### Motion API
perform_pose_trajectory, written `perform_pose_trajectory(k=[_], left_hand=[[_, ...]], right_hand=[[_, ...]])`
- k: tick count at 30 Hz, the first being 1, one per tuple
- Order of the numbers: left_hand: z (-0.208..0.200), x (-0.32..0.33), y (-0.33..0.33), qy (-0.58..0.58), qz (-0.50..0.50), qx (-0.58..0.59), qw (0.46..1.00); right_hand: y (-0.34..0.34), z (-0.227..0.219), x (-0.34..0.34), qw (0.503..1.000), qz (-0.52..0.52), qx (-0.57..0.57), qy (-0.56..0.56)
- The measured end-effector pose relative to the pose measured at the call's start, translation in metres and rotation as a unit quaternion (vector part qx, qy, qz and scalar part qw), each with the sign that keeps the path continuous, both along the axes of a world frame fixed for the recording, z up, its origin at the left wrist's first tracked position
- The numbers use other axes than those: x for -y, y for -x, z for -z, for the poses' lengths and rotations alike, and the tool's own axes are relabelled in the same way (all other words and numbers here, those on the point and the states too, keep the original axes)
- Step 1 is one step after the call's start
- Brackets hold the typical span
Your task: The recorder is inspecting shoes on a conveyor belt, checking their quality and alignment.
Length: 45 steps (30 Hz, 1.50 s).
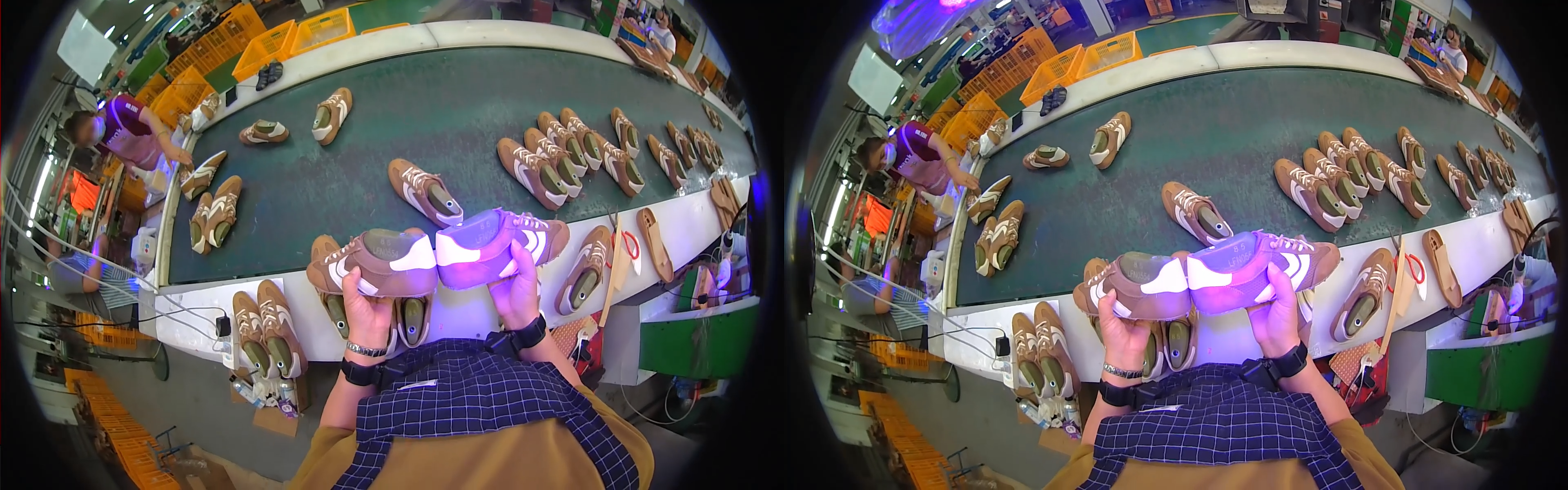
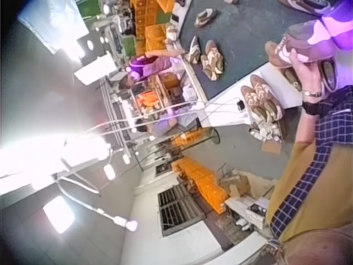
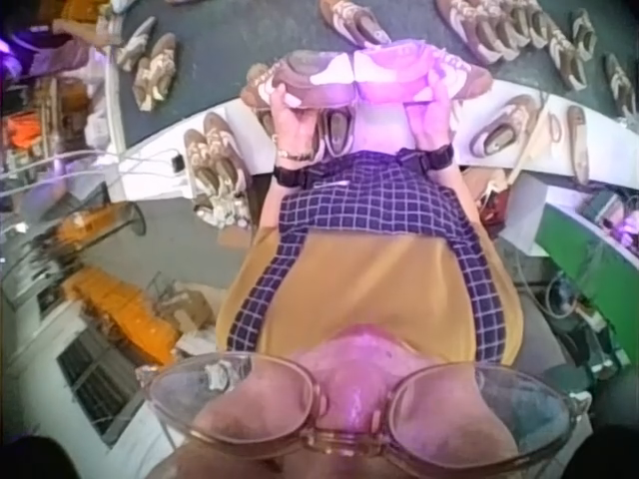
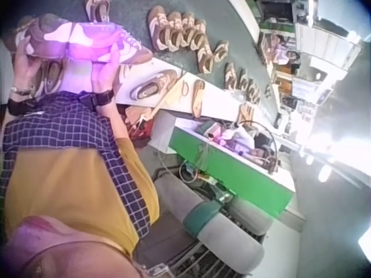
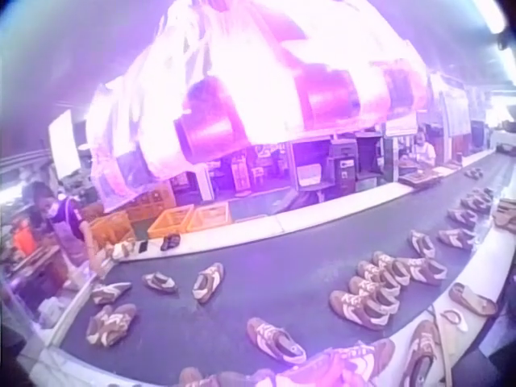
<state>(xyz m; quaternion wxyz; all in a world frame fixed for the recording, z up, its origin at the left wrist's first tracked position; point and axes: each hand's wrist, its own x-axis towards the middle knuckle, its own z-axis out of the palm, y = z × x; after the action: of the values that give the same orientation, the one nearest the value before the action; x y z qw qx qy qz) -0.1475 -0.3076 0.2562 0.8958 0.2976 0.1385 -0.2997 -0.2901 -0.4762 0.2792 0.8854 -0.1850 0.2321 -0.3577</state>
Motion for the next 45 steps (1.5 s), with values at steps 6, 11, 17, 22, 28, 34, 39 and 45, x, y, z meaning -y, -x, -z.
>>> perform_pose_trajectory(k=[6,11,17,22,28,34,39,45], left_hand=[[0.002,0.002,0.001,0.001,0.019,-0.021,1.0],[0.003,0.003,0.0,-0.009,0.014,-0.006,1.0],[-0.002,0.004,-0.001,-0.013,-0.001,0.047,0.999],[-0.008,0.003,-0.001,-0.022,0.005,0.069,0.997],[-0.008,0.005,-0.001,-0.032,0.004,0.075,0.997],[-0.003,0.006,-0.001,-0.03,0.013,0.063,0.998],[0.0,0.007,-0.001,-0.026,0.021,0.055,0.998],[0.008,0.006,-0.006,0.009,0.047,0.046,0.998]], right_hand=[[-0.001,0.001,-0.001,1.0,0.017,0.007,0.012],[0.001,0.002,0.0,1.0,0.002,-0.002,0.007],[0.005,0.004,0.006,1.0,-0.013,-0.002,0.022],[0.008,0.004,0.008,0.999,-0.014,-0.009,0.039],[0.01,0.007,0.01,0.999,-0.012,0.007,0.044],[0.012,0.012,0.011,0.999,-0.007,-0.02,0.039],[0.014,0.012,0.011,0.999,-0.015,-0.014,0.027],[0.014,0.017,0.01,0.999,-0.02,-0.001,0.037]])
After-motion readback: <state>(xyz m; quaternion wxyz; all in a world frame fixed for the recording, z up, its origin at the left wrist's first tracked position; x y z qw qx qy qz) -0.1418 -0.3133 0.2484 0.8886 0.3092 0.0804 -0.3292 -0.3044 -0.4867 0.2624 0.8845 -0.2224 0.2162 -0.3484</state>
